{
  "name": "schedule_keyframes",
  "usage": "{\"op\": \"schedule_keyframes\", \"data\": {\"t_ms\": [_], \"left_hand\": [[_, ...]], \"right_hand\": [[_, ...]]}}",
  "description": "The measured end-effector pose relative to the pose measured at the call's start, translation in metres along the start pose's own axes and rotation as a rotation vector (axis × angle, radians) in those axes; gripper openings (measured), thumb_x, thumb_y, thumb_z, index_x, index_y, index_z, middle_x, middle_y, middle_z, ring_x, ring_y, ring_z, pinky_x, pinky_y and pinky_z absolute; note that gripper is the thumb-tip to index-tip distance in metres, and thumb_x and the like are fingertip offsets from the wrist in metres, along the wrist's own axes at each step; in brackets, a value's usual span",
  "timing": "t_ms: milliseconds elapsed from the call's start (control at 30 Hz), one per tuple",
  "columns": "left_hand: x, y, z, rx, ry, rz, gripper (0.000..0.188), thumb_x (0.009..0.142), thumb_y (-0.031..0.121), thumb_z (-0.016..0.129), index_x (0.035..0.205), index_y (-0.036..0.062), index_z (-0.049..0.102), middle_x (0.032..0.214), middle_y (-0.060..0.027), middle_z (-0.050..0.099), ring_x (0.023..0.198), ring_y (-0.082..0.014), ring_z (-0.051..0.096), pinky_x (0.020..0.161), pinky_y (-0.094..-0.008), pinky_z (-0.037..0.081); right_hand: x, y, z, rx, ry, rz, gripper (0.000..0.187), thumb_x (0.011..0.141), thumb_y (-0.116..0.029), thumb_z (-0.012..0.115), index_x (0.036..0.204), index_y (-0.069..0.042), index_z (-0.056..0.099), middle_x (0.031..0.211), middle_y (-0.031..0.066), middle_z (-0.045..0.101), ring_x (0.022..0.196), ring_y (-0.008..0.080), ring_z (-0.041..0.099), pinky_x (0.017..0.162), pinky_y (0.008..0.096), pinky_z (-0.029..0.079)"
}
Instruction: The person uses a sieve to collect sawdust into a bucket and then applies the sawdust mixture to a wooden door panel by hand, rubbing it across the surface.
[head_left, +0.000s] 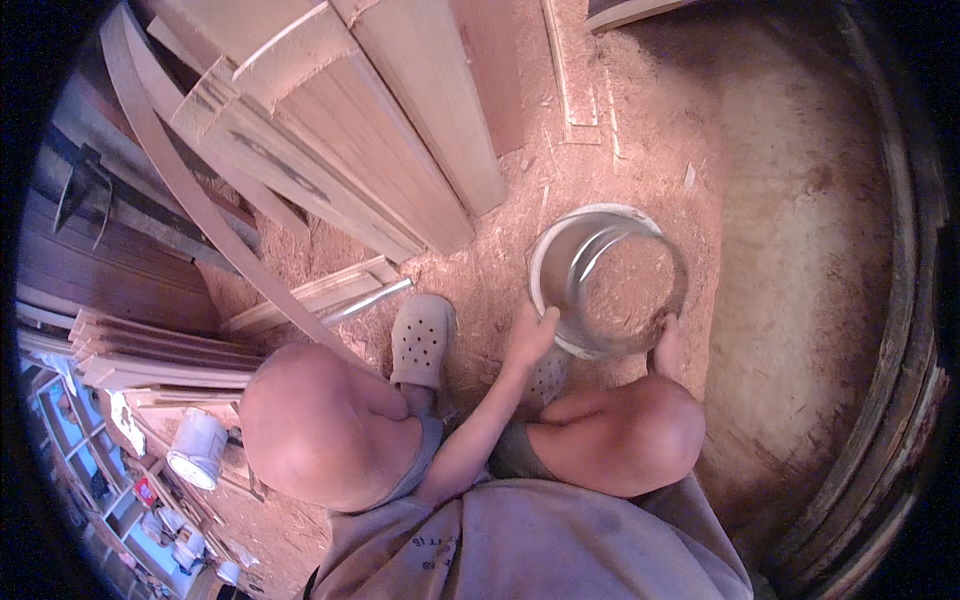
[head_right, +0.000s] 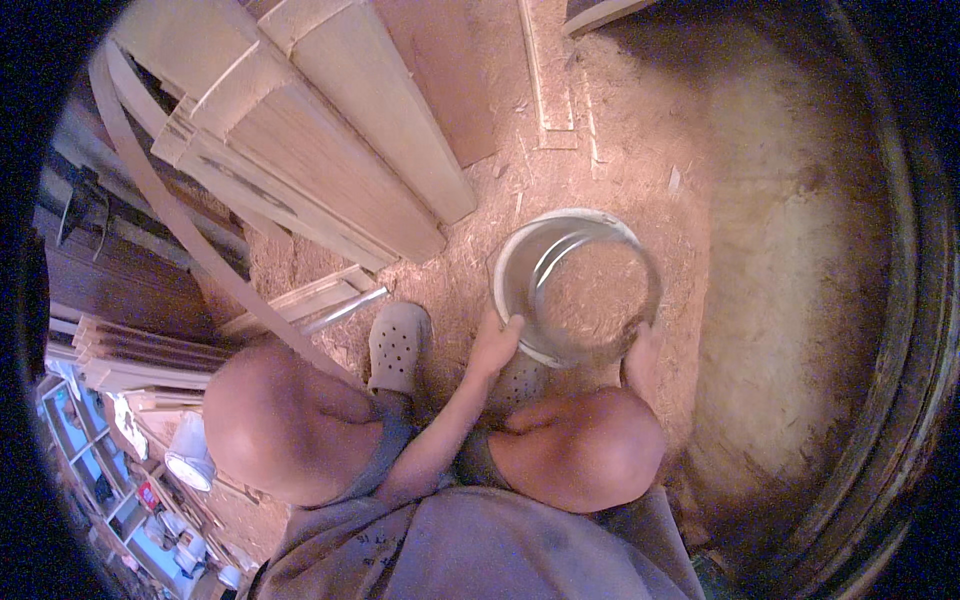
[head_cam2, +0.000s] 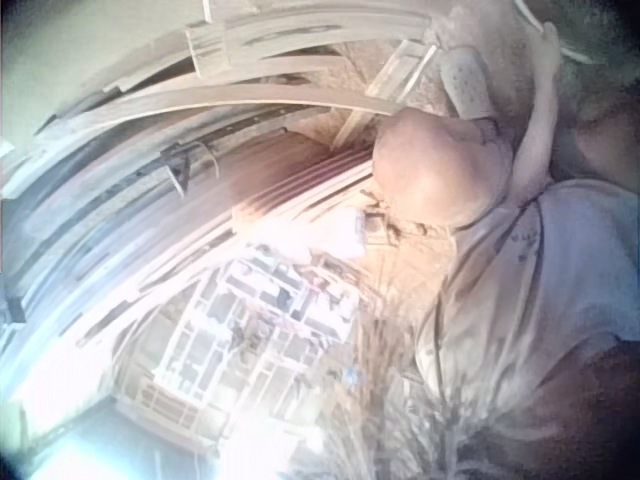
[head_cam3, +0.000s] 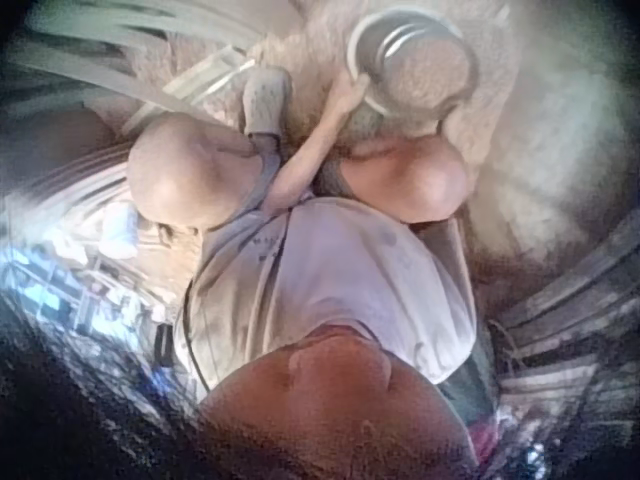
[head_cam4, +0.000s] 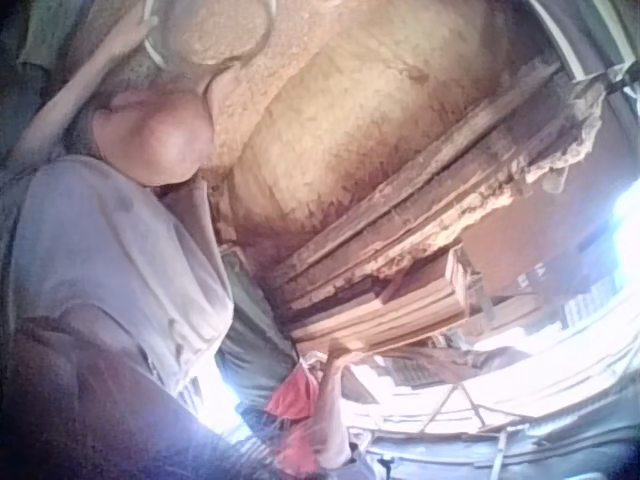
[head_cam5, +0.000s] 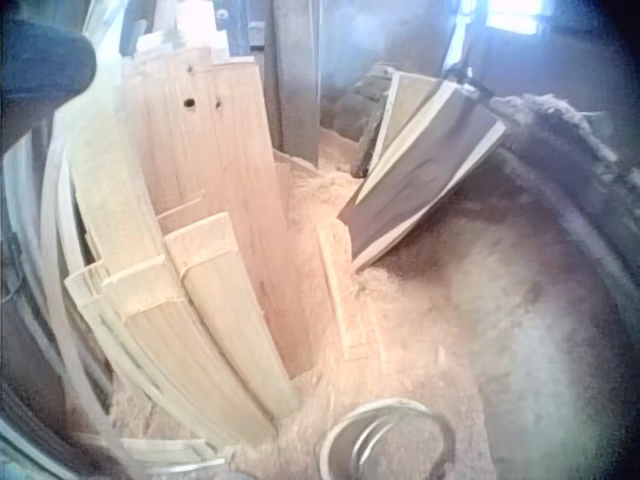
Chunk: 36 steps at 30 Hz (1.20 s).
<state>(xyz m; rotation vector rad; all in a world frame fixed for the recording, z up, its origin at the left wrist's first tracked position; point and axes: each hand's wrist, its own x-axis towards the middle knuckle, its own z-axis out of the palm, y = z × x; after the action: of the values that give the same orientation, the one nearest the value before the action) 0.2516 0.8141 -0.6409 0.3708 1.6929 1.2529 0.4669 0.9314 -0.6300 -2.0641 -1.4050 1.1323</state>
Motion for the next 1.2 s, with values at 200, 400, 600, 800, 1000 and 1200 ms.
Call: {"op": "schedule_keyframes", "data": {"t_ms": [200,400,600,800,1000,1200], "left_hand": [[0.002,0.000,0.001,-0.010,-0.023,-0.036,0.055,0.080,0.011,0.049,0.131,-0.0036,0.036,0.123,-0.0228,0.052,0.116,-0.0346,0.050,0.100,-0.0393,0.036],[0.009,-0.007,0.002,0.023,0.016,-0.017,0.056,0.080,0.009,0.048,0.132,-0.0045,0.034,0.121,-0.0234,0.053,0.115,-0.0333,0.052,0.099,-0.0392,0.037],[-0.020,0.034,-0.013,0.020,-0.016,-0.284,0.056,0.082,0.010,0.049,0.134,-0.0027,0.033,0.122,-0.0225,0.054,0.114,-0.0313,0.053,0.098,-0.0390,0.039],[-0.096,0.123,-0.041,-0.161,0.164,-0.338,0.056,0.084,0.009,0.050,0.136,-0.0005,0.032,0.123,-0.0200,0.054,0.115,-0.0285,0.052,0.099,-0.0363,0.038],[-0.187,0.297,-0.080,-0.206,0.240,-0.360,0.053,0.084,0.006,0.048,0.136,0.0004,0.035,0.128,-0.0152,0.049,0.120,-0.0238,0.046,0.102,-0.0329,0.034],[-0.321,0.454,-0.155,-0.516,0.410,-0.260,0.050,0.083,0.006,0.050,0.131,-0.0041,0.039,0.124,-0.0120,0.052,0.112,-0.0183,0.050,0.097,-0.0296,0.038]], "right_hand": [[-0.007,-0.015,-0.003,-0.026,-0.075,0.010,0.039,0.089,-0.023,0.040,0.114,0.005,0.051,0.103,0.0136,0.056,0.097,0.0241,0.052,0.086,0.0371,0.041],[0.000,-0.021,-0.016,0.064,-0.220,0.127,0.042,0.088,-0.021,0.040,0.118,0.006,0.053,0.113,0.0145,0.057,0.105,0.0215,0.052,0.091,0.0347,0.040],[0.017,-0.165,-0.036,0.105,0.035,-0.234,0.043,0.088,-0.027,0.058,0.116,0.005,0.053,0.112,0.0143,0.057,0.098,0.0216,0.055,0.086,0.0351,0.043],[0.071,-0.269,-0.047,-1.133,0.185,-0.536,0.044,0.082,-0.026,0.065,0.113,0.000,0.047,0.122,0.0182,0.050,0.107,0.0341,0.054,0.089,0.0411,0.045],[0.047,-0.347,-0.100,-1.399,0.351,-1.096,0.023,0.085,-0.016,0.048,0.106,-0.008,0.051,0.124,0.0121,0.052,0.115,0.0289,0.049,0.090,0.0431,0.043],[-0.118,-0.373,-0.106,-1.311,0.160,-0.869,0.023,0.086,-0.021,0.047,0.105,-0.009,0.050,0.107,0.0094,0.057,0.100,0.0269,0.055,0.082,0.0406,0.043]]}}
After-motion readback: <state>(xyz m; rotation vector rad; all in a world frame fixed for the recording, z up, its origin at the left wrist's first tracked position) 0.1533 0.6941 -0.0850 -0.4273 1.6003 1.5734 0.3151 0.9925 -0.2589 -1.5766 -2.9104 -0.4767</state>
